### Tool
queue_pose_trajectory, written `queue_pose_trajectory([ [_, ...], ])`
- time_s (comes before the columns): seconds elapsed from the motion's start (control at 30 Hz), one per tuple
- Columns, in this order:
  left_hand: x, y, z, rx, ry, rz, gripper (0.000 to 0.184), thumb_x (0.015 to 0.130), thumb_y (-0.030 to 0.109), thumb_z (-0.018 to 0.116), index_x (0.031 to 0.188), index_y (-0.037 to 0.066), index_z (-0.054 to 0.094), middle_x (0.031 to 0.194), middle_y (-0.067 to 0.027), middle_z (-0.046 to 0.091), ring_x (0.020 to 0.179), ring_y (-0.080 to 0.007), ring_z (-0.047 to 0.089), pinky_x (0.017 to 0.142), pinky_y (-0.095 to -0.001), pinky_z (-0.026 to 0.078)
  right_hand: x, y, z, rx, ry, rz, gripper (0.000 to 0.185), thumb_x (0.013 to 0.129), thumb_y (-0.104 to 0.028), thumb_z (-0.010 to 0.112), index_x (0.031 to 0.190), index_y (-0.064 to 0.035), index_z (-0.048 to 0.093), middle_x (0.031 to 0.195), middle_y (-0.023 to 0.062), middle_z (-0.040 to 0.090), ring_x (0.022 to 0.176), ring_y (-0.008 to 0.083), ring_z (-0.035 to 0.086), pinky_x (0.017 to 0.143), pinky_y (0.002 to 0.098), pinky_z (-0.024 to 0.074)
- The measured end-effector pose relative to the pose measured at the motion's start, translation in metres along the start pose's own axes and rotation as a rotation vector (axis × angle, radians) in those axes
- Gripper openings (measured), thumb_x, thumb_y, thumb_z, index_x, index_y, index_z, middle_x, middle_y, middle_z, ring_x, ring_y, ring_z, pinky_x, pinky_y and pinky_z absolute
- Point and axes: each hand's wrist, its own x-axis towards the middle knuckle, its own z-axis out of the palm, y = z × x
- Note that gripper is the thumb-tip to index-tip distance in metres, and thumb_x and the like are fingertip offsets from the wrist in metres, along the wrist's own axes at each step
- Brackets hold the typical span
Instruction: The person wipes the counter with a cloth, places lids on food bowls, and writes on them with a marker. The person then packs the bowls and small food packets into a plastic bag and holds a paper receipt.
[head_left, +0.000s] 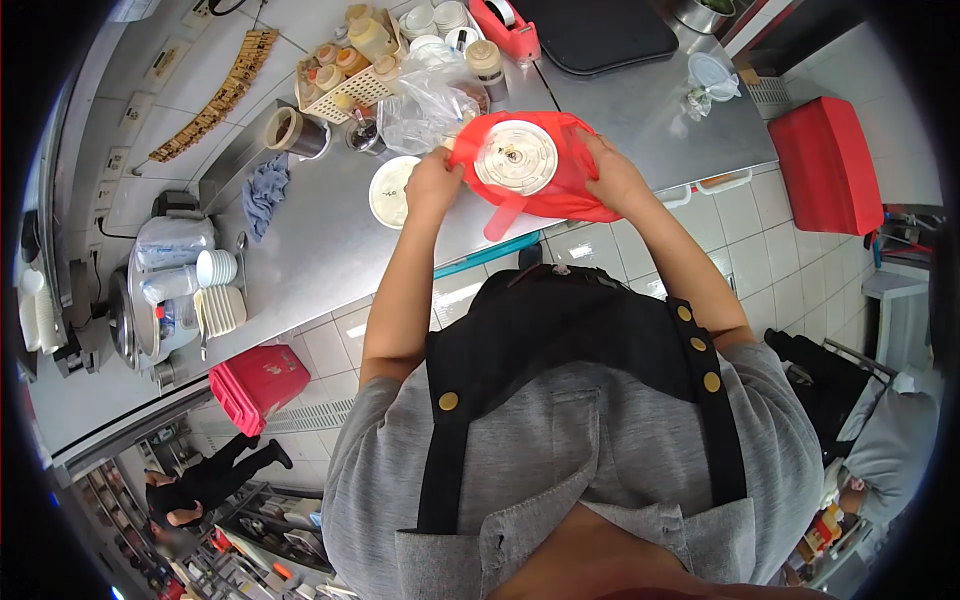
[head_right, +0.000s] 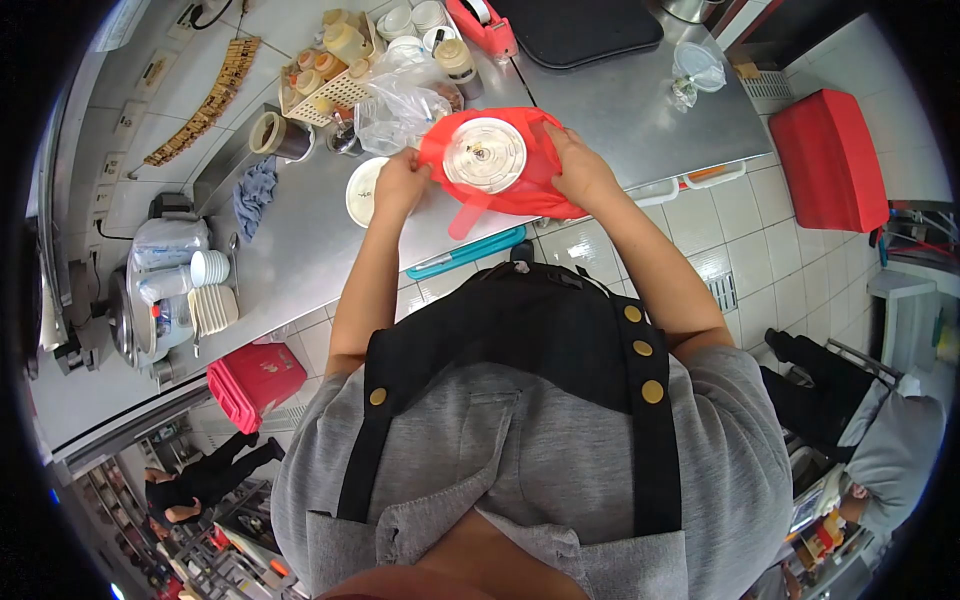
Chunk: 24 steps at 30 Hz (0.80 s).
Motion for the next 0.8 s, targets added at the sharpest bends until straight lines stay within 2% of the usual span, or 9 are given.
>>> queue_pose_trajectory([
  [0.2,-0.017,0.066,-0.06,-1.34,-0.03,0.082,0.018,0.085,0.008,0.063,0.102,0.001,0.06,0.099,-0.0103,0.067,0.096,-0.017,0.06,0.091,-0.0321,0.042,-0.008,-0.017,-0.015,0.012,0.056,0.015,0.093,0.07,-0.002,0.072,0.152,-0.0057,0.029,0.15,0.0255,0.039,0.129,0.0406,0.049,0.105,0.0411,0.0455],
  [0.23,-0.02,0.072,-0.061,-1.338,-0.038,0.085,0.018,0.085,0.008,0.063,0.102,0.001,0.06,0.099,-0.0103,0.067,0.096,-0.017,0.06,0.091,-0.0321,0.042,-0.007,-0.017,-0.016,0.004,0.058,0.012,0.095,0.069,-0.002,0.073,0.153,-0.0058,0.027,0.151,0.0256,0.038,0.129,0.0403,0.049,0.105,0.0409,0.0454],
  [0.3,-0.031,0.095,-0.062,-0.231,0.743,0.297,0.02,0.082,0.002,0.066,0.102,0.0,0.061,0.099,-0.0117,0.066,0.093,-0.0209,0.06,0.093,-0.0319,0.042,-0.005,-0.011,-0.012,-0.017,0.078,-0.013,0.095,0.069,-0.003,0.074,0.152,-0.0042,0.028,0.15,0.0258,0.038,0.128,0.0399,0.05,0.103,0.0408,0.047],
  [0.37,-0.047,0.131,-0.072,-0.183,0.799,0.351,0.03,0.078,0.004,0.071,0.106,0.001,0.06,0.107,-0.0142,0.065,0.099,-0.0268,0.062,0.095,-0.0353,0.044,-0.008,-0.016,-0.015,-0.041,0.093,-0.033,0.095,0.069,-0.004,0.075,0.151,-0.0027,0.028,0.149,0.0261,0.039,0.128,0.0395,0.051,0.102,0.0407,0.0485],
  [0.47,-0.041,0.147,-0.054,-0.308,-0.228,0.539,0.063,0.071,0.013,0.081,0.127,0.005,0.053,0.121,-0.0142,0.06,0.112,-0.0257,0.06,0.092,-0.0451,0.049,-0.022,-0.049,-0.033,-0.031,-0.018,0.111,0.088,0.07,-0.005,0.074,0.149,-0.003,0.034,0.145,0.0256,0.043,0.124,0.0404,0.053,0.099,0.0421,0.0481],
  [0.53,-0.006,0.148,-0.02,-0.2,-0.508,0.533,0.069,0.07,0.016,0.082,0.131,0.007,0.051,0.125,-0.0151,0.058,0.117,-0.0251,0.059,0.093,-0.0482,0.05,-0.029,-0.064,-0.031,-0.595,0.538,-0.192,0.066,0.075,-0.004,0.067,0.138,-0.0009,0.046,0.14,0.0246,0.047,0.118,0.0395,0.054,0.097,0.0421,0.0468],
  [0.67,0.012,0.137,0.016,0.415,-0.51,0.448,0.083,0.06,0.027,0.087,0.134,0.017,0.052,0.141,-0.0182,0.045,0.131,-0.0408,0.044,0.097,-0.0542,0.048,-0.021,-0.091,-0.025,0.105,0.194,-0.158,0.027,0.084,-0.004,0.055,0.11,0.0002,0.058,0.128,0.0237,0.056,0.117,0.0399,0.054,0.096,0.0432,0.0464],
  [0.73,0.018,0.13,0.021,0.521,-0.595,0.36,0.11,0.048,0.036,0.091,0.146,0.029,0.041,0.156,-0.019,0.023,0.139,-0.0583,0.019,0.106,-0.0659,0.037,0.008,-0.062,0.004,0.014,-0.005,0.008,0.029,0.085,-0.004,0.056,0.113,0.0004,0.057,0.127,0.0248,0.057,0.12,0.0405,0.053,0.099,0.0431,0.0457],
  [0.8,0.02,0.109,0.033,0.439,-0.59,0.38,0.112,0.049,0.036,0.091,0.148,0.029,0.038,0.157,-0.0187,0.022,0.139,-0.0586,0.019,0.107,-0.0663,0.034,0.032,-0.028,0.042,-0.078,-0.204,0.17,0.031,0.085,-0.004,0.057,0.116,0.0005,0.057,0.126,0.0258,0.058,0.124,0.041,0.052,0.102,0.0431,0.0451],
])
